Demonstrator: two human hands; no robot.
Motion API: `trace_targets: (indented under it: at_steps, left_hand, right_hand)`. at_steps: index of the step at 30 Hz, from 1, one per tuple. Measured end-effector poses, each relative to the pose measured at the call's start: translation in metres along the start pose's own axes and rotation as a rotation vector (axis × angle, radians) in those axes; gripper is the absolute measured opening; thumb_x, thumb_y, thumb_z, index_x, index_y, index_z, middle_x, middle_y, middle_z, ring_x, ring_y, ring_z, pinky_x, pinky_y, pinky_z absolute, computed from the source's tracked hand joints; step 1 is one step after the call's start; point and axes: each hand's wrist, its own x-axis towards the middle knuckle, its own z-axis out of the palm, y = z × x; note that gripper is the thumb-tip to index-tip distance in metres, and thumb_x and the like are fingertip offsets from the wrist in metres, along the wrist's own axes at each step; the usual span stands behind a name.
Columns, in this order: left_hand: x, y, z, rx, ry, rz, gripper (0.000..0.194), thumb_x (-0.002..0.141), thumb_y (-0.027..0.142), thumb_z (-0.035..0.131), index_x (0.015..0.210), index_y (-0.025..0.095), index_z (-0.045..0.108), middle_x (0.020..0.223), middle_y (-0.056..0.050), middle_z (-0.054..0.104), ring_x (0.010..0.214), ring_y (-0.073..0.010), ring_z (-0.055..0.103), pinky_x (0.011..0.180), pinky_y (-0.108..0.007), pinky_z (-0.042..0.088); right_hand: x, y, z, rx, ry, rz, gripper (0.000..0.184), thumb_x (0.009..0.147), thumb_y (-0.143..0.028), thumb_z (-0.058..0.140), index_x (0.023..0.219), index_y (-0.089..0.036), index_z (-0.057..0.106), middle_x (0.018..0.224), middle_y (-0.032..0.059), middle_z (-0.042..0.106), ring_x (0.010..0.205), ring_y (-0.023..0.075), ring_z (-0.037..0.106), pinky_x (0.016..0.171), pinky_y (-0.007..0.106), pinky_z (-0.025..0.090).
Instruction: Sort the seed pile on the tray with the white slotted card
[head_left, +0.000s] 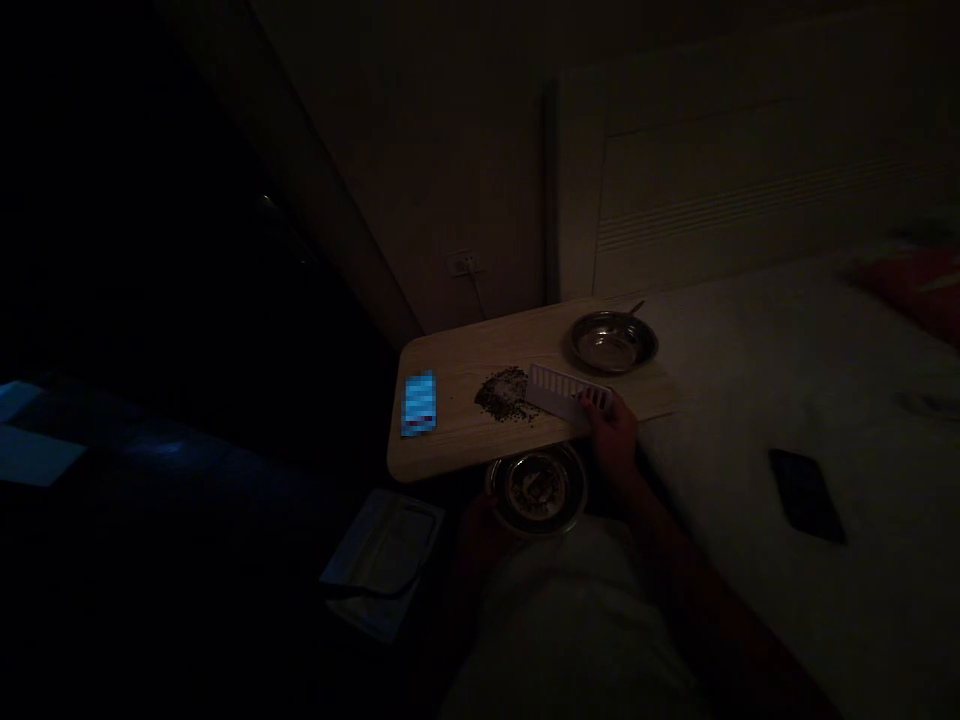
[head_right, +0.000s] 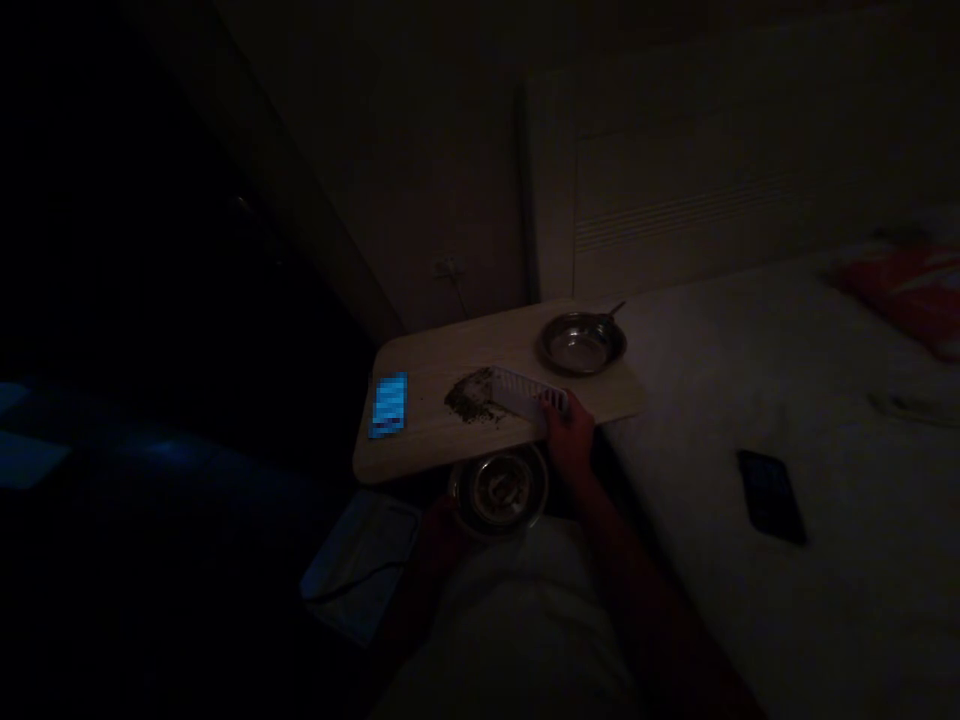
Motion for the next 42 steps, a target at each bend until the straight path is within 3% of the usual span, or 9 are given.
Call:
trace_targets:
  at_steps: [14,20,26,32,42]
  left_hand:
    - [0.002,0.002,-0.004,0.037,0.039,0.013,0.026,0.071,0.012,0.062,0.094,0.014,0.074,0.088,-0.011,0.078,0.093,-0.0314,0.072,0.099,-0.047,0.048]
    - [-0.001,-0.001,0.001,0.009,-0.038,0.053,0.032,0.071,0.012,0.063,0.102,0.011,0.074,0.100,-0.014,0.078,0.108,-0.0341,0.068,0.104,-0.047,0.044]
    - [-0.002,0.001,0.002,0.024,0.036,0.038,0.023,0.071,0.008,0.060,0.088,0.011,0.074,0.087,-0.012,0.078,0.093,-0.0301,0.072,0.100,-0.044,0.047]
    - [-0.006,0.002,0.007,-0.001,-0.020,0.011,0.026,0.070,0.007,0.061,0.092,0.010,0.074,0.088,-0.013,0.078,0.095,-0.0303,0.071,0.099,-0.042,0.047]
    - [0.000,0.002,-0.002,0.026,0.043,0.025,0.023,0.072,0.009,0.059,0.091,0.012,0.072,0.091,-0.010,0.078,0.090,-0.0263,0.072,0.092,-0.038,0.051]
  right_hand:
    - [-0.002,0.010,-0.002,0.030,-0.047,0.046,0.025,0.081,-0.042,0.071,0.090,-0.019,0.071,0.083,0.0021,0.072,0.079,0.0202,0.064,0.073,0.030,0.049]
    - [-0.005,0.006,-0.004,0.035,-0.103,0.059,0.024,0.081,-0.041,0.070,0.088,-0.019,0.070,0.081,0.0017,0.071,0.077,0.0195,0.062,0.072,0.030,0.049]
    - [-0.008,0.009,-0.004,0.050,-0.089,0.085,0.025,0.080,-0.043,0.070,0.087,-0.019,0.070,0.081,0.0018,0.071,0.076,0.0197,0.062,0.072,0.031,0.049]
    - [-0.011,0.013,-0.005,0.079,-0.138,0.105,0.026,0.079,-0.043,0.072,0.090,-0.019,0.070,0.083,0.0014,0.071,0.078,0.0198,0.062,0.073,0.032,0.050]
    - [-0.011,0.012,-0.007,0.113,-0.066,0.167,0.028,0.074,-0.044,0.076,0.085,-0.019,0.071,0.080,0.0023,0.072,0.075,0.0200,0.063,0.069,0.032,0.051]
